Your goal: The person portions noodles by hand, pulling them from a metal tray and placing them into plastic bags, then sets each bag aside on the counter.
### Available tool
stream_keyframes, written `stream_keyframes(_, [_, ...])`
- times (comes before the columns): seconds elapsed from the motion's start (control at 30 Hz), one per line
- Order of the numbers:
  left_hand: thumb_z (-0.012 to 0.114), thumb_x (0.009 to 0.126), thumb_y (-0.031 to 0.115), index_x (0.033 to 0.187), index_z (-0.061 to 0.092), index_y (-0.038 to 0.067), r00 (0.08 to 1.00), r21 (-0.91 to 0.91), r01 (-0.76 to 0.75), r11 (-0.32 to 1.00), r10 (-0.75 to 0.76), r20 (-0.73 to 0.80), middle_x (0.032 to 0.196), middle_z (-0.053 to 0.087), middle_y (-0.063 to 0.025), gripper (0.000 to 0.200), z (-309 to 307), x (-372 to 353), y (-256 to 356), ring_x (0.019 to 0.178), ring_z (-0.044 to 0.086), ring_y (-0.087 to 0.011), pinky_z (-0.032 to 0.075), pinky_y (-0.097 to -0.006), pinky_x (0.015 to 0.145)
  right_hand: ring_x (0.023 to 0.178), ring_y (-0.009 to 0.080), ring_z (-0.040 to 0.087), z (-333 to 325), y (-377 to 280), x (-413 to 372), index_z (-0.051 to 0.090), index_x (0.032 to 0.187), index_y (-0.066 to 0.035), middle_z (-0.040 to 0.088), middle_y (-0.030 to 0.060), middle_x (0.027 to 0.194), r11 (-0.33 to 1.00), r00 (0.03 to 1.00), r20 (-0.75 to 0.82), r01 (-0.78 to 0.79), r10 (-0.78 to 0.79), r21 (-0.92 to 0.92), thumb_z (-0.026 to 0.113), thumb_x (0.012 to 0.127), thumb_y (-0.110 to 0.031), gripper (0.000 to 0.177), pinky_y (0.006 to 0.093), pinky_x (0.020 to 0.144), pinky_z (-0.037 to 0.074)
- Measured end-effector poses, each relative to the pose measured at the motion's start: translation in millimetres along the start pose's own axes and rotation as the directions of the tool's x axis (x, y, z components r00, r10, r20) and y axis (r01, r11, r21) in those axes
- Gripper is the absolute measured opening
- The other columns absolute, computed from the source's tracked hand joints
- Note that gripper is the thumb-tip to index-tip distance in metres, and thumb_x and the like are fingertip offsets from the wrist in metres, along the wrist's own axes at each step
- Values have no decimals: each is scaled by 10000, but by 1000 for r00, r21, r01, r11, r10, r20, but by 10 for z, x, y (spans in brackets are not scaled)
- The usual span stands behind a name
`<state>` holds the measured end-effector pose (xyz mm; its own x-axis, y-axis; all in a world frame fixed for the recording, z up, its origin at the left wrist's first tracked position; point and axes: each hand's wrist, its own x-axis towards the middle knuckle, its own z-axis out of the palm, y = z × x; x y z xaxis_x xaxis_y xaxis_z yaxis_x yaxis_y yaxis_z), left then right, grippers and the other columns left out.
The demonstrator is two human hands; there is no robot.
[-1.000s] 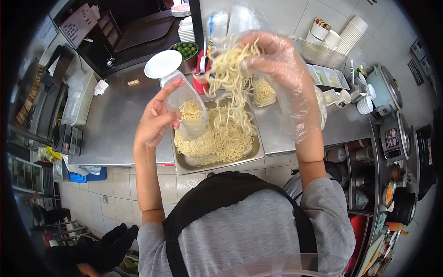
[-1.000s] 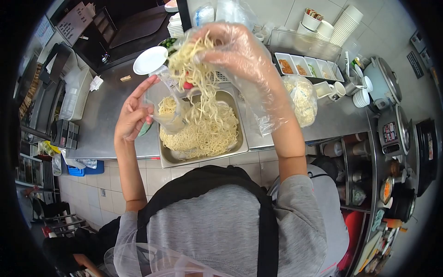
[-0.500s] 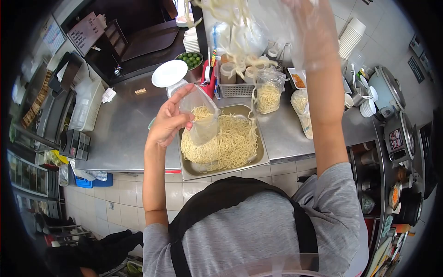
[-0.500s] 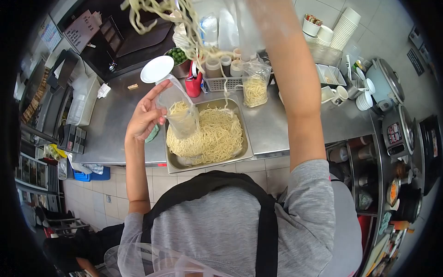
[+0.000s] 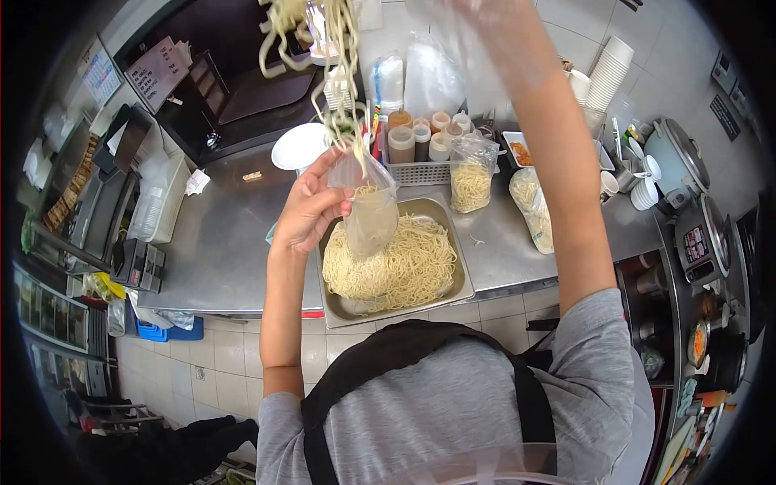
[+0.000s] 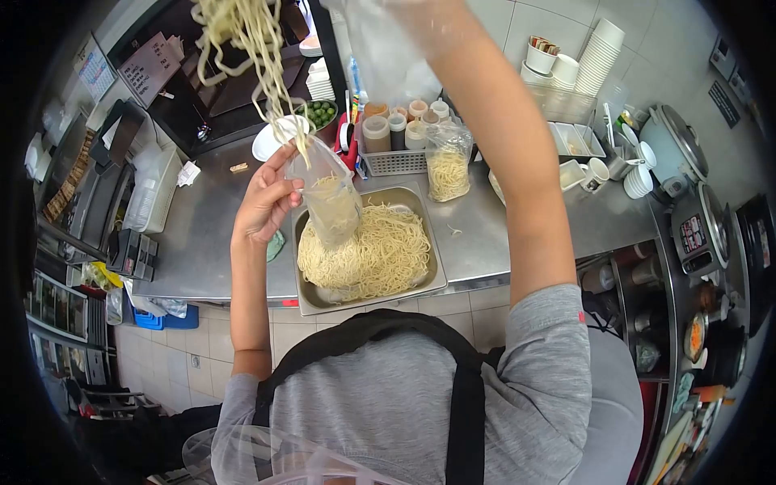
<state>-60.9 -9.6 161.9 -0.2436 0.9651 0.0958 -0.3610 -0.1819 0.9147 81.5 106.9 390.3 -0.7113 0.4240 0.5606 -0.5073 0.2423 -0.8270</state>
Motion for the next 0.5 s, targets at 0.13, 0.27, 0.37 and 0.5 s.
stream_keyframes(0.13, [567,747,-107,1368,359,-17,1000,-13,22,1000,-22,-5,1126,587,-111,661,-63,45,15,623,593,-87,514,-192,562,840,130,632,-312,828,-264,641,982,-8,662,88,892,987,984,155,108,-89,-118,732,707,-121,312,280,784,501])
stream_keyframes(0.27, [580,738,-107,1376,348,-14,999,34,33,999,-33,-17,1097,591,-102,686,-71,62,69,615,588,-85,504,-194,559,784,158,638,-213,1329,-587,667,926,-39,669,70,879,812,955,232,-17,187,-583,680,677,-86,254,303,737,514])
stream_keyframes(0.37, [587,734,-106,1381,342,-14,999,109,48,993,-50,16,1120,573,-103,698,-59,50,112,622,591,-93,504,-205,569,787,267,650,-132,1653,-785,675,929,-34,672,129,874,631,874,300,-9,382,-776,625,746,-53,190,352,769,520])
stream_keyframes(0.5, [596,728,-103,1385,337,-19,993,243,99,965,-111,33,1151,554,-112,711,0,14,73,643,595,-106,506,-226,583,811,287,652,-128,1909,-817,680,911,-58,661,132,845,240,823,294,198,485,-950,619,766,-130,174,401,726,516])
